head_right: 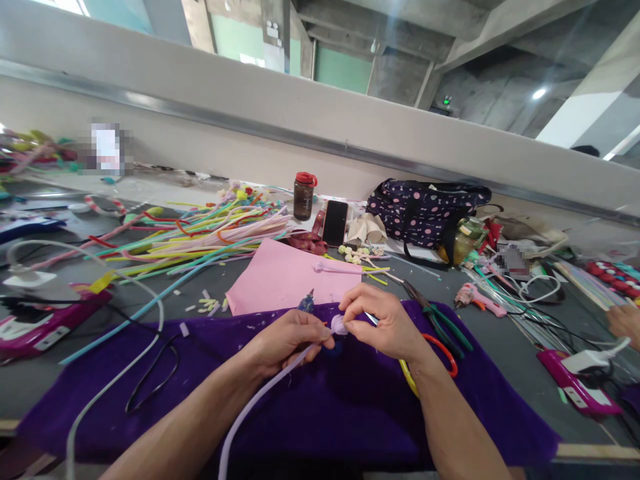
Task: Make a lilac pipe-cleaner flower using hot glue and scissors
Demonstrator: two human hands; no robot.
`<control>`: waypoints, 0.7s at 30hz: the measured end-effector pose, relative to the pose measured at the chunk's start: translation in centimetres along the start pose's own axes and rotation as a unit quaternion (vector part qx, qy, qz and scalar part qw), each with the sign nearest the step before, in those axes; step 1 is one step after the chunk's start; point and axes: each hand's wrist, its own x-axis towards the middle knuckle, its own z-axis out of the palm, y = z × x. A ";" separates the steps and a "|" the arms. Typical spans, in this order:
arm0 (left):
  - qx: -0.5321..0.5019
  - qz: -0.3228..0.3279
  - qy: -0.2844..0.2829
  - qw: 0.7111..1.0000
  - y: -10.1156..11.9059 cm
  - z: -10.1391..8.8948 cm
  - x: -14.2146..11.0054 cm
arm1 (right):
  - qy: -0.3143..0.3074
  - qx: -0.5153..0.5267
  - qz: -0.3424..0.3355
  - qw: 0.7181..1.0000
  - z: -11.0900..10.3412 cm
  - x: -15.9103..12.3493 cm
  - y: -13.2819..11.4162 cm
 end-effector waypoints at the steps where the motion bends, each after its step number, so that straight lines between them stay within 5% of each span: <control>1: 0.003 0.003 0.000 1.000 0.0 0.0 0.0 | -0.003 -0.003 -0.002 1.000 0.0 0.0 0.0; 21: 0.027 -0.006 0.002 1.000 0.0 0.1 -0.1 | 0.003 -0.074 -0.025 0.997 0.4 0.0 -0.5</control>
